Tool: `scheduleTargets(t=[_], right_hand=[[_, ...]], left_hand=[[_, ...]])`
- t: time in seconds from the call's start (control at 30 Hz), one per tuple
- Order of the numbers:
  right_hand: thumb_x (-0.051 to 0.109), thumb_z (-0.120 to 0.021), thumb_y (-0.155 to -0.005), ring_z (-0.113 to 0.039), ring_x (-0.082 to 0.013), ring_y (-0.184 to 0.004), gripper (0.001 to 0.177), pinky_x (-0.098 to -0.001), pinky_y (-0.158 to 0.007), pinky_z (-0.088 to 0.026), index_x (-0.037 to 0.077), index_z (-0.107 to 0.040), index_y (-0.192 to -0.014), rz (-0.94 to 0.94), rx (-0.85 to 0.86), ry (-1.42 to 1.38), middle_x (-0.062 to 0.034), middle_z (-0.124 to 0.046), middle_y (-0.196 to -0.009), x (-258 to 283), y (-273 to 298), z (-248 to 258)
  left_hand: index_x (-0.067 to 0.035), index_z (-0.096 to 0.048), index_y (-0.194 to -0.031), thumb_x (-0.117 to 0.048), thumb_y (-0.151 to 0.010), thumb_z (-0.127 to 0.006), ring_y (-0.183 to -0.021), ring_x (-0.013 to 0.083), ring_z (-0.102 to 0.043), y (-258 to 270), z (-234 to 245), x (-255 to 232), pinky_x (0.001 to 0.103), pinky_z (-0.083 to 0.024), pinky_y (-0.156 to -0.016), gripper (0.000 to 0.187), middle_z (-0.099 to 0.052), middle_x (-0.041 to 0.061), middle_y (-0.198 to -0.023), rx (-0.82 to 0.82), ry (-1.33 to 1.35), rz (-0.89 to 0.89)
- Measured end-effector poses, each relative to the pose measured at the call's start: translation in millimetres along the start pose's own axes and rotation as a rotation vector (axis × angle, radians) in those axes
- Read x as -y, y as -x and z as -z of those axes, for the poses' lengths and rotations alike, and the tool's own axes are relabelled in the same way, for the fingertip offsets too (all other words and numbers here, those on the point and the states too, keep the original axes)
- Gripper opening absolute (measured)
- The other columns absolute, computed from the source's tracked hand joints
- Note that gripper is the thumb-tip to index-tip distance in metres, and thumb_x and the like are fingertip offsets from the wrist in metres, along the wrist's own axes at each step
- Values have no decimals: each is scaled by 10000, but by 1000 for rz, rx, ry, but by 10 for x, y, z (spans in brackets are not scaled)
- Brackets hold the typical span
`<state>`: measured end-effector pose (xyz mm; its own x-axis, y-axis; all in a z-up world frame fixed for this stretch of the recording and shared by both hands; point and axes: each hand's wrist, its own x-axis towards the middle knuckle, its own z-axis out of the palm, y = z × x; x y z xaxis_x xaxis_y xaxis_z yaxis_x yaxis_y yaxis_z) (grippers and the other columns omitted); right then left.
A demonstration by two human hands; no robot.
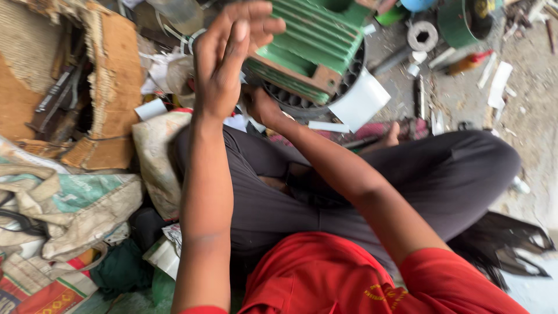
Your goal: The person sits on the floor and repeatedly inserts small white strips into the slots of a green motor housing. They tear the strips by hand, place them into the housing, and occasionally use shears to cut the material. The person handles the motor housing and the white strips throughout the task.
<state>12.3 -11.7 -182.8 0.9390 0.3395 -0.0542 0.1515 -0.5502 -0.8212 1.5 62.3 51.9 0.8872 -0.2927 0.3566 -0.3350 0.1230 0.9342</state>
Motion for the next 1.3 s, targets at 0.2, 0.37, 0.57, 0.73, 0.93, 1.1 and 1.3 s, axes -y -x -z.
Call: scheduleTargets(t=[0.2, 0.37, 0.57, 0.73, 0.93, 1.1, 1.3], right_hand=[[63, -679, -894, -733, -347, -897, 307, -450, -742, -562, 9, -638, -1194, 208, 179, -202, -192, -739, -960, 240, 1080, 1072], [-20, -716, -997, -749, -190, -906, 140, -337, -799, -626, 14, -708, -1132, 218, 190, -328, -101, -743, -996, 100, 1506, 2410], [-43, -765, -1047, -747, -169, -963, 212, -338, -841, -658, 4, -620, -1195, 226, -252, -721, -77, -727, -1056, -224, 1348, 3019], [-26, -757, -1093, -775, -210, -1000, 156, -359, -850, -672, -19, -651, -1207, 325, -262, -691, -109, -733, -1116, -345, 1359, 3012], [-11, -757, -1084, -784, -211, -982, 198, -360, -824, -662, -22, -612, -1218, 352, -233, -729, -106, -726, -1096, -248, 1365, 3025], [-17, -748, -1083, -793, -215, -958, 183, -355, -821, -693, -48, -647, -1232, 353, -297, -716, -114, -750, -1087, -141, 1500, 3094], [-76, -760, -1068, -684, -114, -780, 62, -241, -675, -565, -64, -733, -1123, 430, -413, -642, -80, -696, -964, -129, 1577, 3099]], left_hand=[[-1, -703, -1193, -253, -1134, -678, -1022, 181, -807, -250, -272, 67, 321, -633, -876, 260, -808, 102, -1099, -86, -572, -130], [9, -736, -1164, -274, -1161, -746, -931, 173, -805, -427, -443, 72, 277, -622, -827, 283, -799, 106, -1031, 60, -465, -165], [56, -691, -1188, -164, -1077, -801, -1019, 178, -725, -643, -921, 224, 291, -612, -879, 270, -737, 112, -1111, 363, -223, -205], [5, -735, -1066, -169, -1049, -864, -823, 114, -740, -618, -1049, 338, 250, -596, -695, 218, -760, 46, -940, 263, -439, 32], [7, -737, -1073, -111, -1078, -797, -857, 114, -757, -578, -1043, 386, 254, -622, -754, 132, -766, 54, -944, 302, -322, 123], [7, -728, -1095, -54, -1043, -782, -889, 115, -773, -591, -1259, 341, 248, -651, -812, 98, -785, 68, -983, 288, -185, 145], [12, -735, -1113, -60, -1034, -810, -929, 123, -786, -500, -1365, 97, 249, -659, -834, 131, -795, 91, -1015, 314, -224, 7]])
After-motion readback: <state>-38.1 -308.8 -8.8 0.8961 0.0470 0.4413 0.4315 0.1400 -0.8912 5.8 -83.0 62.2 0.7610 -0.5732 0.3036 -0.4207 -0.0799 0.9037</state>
